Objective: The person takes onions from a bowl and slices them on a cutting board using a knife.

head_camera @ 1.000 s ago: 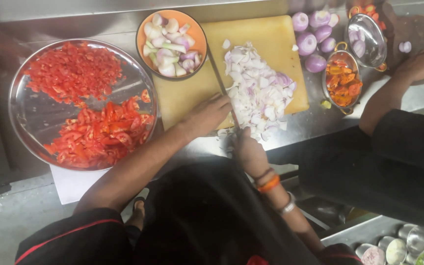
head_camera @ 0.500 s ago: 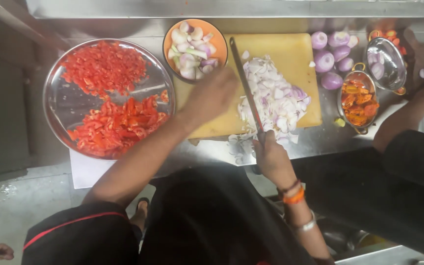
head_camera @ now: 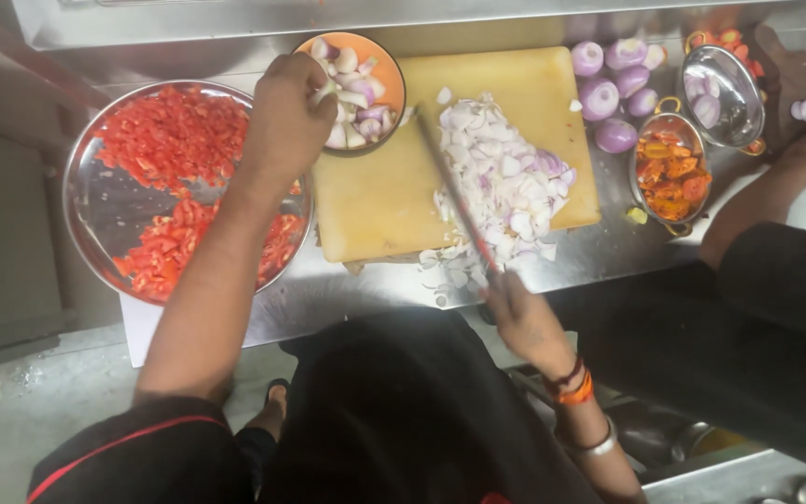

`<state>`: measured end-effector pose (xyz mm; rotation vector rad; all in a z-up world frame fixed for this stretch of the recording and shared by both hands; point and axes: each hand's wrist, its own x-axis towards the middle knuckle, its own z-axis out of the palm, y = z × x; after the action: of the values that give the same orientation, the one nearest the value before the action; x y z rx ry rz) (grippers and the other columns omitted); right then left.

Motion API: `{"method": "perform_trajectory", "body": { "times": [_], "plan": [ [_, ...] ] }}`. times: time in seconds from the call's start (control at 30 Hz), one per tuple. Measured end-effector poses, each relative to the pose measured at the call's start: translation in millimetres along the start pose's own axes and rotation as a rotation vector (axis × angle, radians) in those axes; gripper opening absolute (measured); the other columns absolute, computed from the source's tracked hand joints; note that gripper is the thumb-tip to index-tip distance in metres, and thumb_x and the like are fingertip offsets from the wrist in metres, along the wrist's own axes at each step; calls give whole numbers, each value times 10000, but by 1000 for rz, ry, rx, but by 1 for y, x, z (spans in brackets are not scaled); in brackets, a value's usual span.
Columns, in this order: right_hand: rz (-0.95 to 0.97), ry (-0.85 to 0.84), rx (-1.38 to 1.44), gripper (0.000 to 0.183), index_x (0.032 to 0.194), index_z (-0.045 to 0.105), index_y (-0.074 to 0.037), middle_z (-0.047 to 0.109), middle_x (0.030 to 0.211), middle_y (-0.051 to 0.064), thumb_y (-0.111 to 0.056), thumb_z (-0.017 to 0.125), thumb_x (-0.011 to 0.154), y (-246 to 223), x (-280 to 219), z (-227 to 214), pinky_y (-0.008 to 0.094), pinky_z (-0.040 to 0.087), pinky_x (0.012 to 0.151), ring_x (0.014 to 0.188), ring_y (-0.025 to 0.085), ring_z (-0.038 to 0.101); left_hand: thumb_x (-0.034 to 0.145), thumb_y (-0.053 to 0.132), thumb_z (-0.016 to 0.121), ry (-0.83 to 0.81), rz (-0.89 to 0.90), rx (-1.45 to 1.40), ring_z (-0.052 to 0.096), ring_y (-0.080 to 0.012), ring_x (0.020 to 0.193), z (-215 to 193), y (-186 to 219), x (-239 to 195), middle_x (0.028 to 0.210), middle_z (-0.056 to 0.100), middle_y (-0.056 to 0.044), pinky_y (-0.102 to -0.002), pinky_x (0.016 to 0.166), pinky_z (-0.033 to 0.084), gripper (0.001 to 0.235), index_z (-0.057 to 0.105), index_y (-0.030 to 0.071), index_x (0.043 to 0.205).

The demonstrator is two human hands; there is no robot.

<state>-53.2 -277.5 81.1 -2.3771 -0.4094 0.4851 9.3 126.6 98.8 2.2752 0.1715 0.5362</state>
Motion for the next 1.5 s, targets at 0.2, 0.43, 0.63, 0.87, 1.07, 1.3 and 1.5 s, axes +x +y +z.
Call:
{"method": "perform_trajectory", "body": {
  "times": [0.2, 0.43, 0.63, 0.87, 1.07, 1.3, 1.5],
  "plan": [
    [128, -145, 81, 257, 1016, 572, -52, 633, 703, 108, -304, 619, 993, 11, 8, -2, 372, 473, 499, 552, 243, 561, 937, 103, 779, 108, -191, -197, 709, -233, 826, -25, 10, -43, 948, 720, -125, -331, 734, 551, 231, 629, -8, 1073],
    [271, -34, 258, 309, 1019, 554, 5, 531, 617, 35, -299, 601, 998, -15, 25, -22, 299, 419, 404, 438, 112, 484, 941, 86, 779, 144, -135, -82, 714, -246, 911, -23, -10, -33, 1079, 743, -148, -362, 801, 558, 224, 696, 11, 1135],
    [291, -52, 213, 293, 1045, 576, -8, 528, 611, 48, -291, 616, 982, -22, 25, -16, 308, 416, 407, 439, 118, 479, 926, 234, 763, -45, -185, 466, 547, -378, 1192, 11, 18, 6, 1354, 601, -221, -477, 998, 468, 407, 661, 10, 1250],
    [317, -47, 244, 315, 1047, 577, -14, 551, 623, 46, -319, 611, 976, -21, 15, -8, 312, 437, 419, 440, 121, 505, 852, 558, 759, -383, -426, 567, 610, -374, 1149, 25, 29, 13, 1176, 688, -178, -495, 966, 475, 706, 544, 46, 1287],
    [262, -68, 205, 315, 1029, 577, -24, 569, 619, 66, -334, 609, 981, -17, 4, -10, 310, 450, 435, 462, 116, 515, 862, 285, 799, -254, -324, 247, 707, -343, 956, 3, 6, 1, 1031, 734, -179, -471, 842, 555, 461, 608, 84, 1230],
    [221, -88, 90, 310, 1024, 574, -19, 599, 702, 121, -321, 627, 982, 9, 2, -3, 385, 476, 548, 575, 199, 549, 843, -19, 759, -51, -126, -657, 650, -154, 1083, 46, 39, -62, 1158, 607, -53, -305, 863, 576, 382, 570, 69, 1163],
    [82, 5, 118, 279, 1036, 575, -9, 683, 793, 224, -276, 634, 980, -9, 11, 4, 439, 523, 631, 704, 384, 652, 866, 71, 810, -150, 139, -401, 599, -318, 1177, 124, 43, -102, 1189, 620, -85, -433, 1020, 509, 339, 634, 85, 1154]
  ]
}}
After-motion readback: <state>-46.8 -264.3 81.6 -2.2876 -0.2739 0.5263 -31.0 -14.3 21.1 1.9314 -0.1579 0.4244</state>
